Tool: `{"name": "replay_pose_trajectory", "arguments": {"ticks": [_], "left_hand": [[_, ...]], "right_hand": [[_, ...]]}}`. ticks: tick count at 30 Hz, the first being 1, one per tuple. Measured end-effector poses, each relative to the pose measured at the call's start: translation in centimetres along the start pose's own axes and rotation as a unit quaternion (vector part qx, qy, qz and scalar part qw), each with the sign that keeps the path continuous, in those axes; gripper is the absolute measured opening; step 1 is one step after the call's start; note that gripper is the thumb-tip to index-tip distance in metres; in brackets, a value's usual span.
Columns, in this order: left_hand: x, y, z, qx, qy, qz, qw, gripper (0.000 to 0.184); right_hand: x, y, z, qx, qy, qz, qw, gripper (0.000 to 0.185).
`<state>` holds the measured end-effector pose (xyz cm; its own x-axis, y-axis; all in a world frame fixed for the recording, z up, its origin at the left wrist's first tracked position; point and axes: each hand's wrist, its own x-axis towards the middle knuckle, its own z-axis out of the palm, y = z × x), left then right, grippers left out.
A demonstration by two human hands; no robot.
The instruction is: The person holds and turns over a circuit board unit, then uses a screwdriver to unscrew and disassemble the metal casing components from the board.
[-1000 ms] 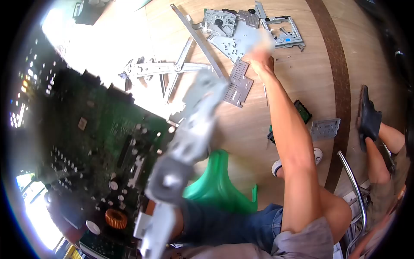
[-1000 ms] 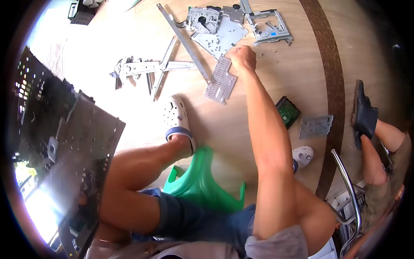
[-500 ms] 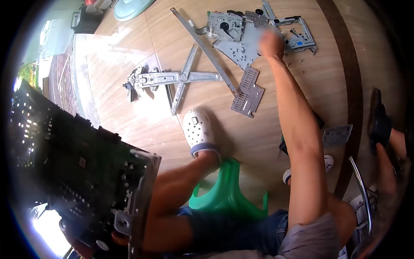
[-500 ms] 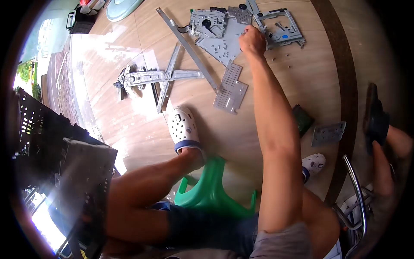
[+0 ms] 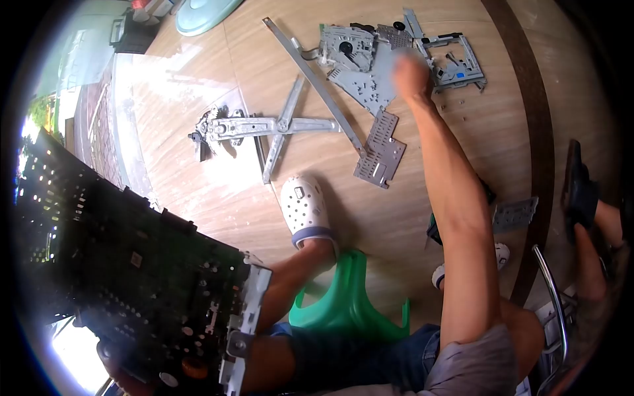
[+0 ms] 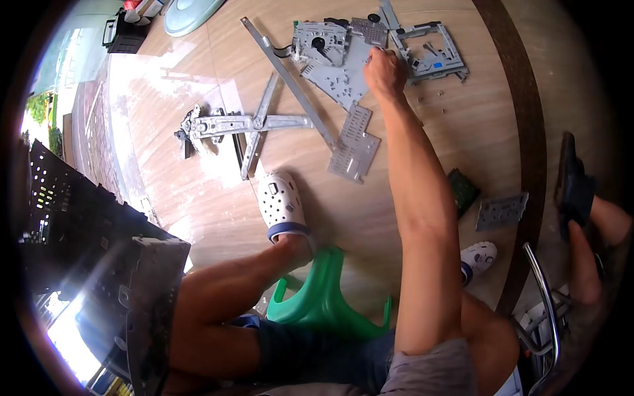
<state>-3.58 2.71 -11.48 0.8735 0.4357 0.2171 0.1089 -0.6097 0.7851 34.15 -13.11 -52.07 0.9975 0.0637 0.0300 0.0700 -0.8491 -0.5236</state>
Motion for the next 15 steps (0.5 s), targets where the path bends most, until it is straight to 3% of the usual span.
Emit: {"name": "replay_pose_trajectory", "arguments": {"ticks": [5, 11, 15], "left_hand": [[-0.1, 0.0, -0.1, -0.003, 0.001, 0.001, 1.0, 0.048], [0.0, 0.3, -0.1, -0.012, 0.004, 0.005, 1.0, 0.046], [-0.2, 1.4, -0.5, -0.027, 0.016, 0.021, 0.999, 0.045]], "right_hand": [[-0.3, -0.2, -0.4, 0.013, 0.058, -0.063, 0.996, 0.017], [0.6, -0.1, 0.2, -0.044, -0.037, 0.0, 0.998, 0.017], [-0.6, -2.8, -3.8, -0.042, -0.059, 0.055, 0.996, 0.02]]}}
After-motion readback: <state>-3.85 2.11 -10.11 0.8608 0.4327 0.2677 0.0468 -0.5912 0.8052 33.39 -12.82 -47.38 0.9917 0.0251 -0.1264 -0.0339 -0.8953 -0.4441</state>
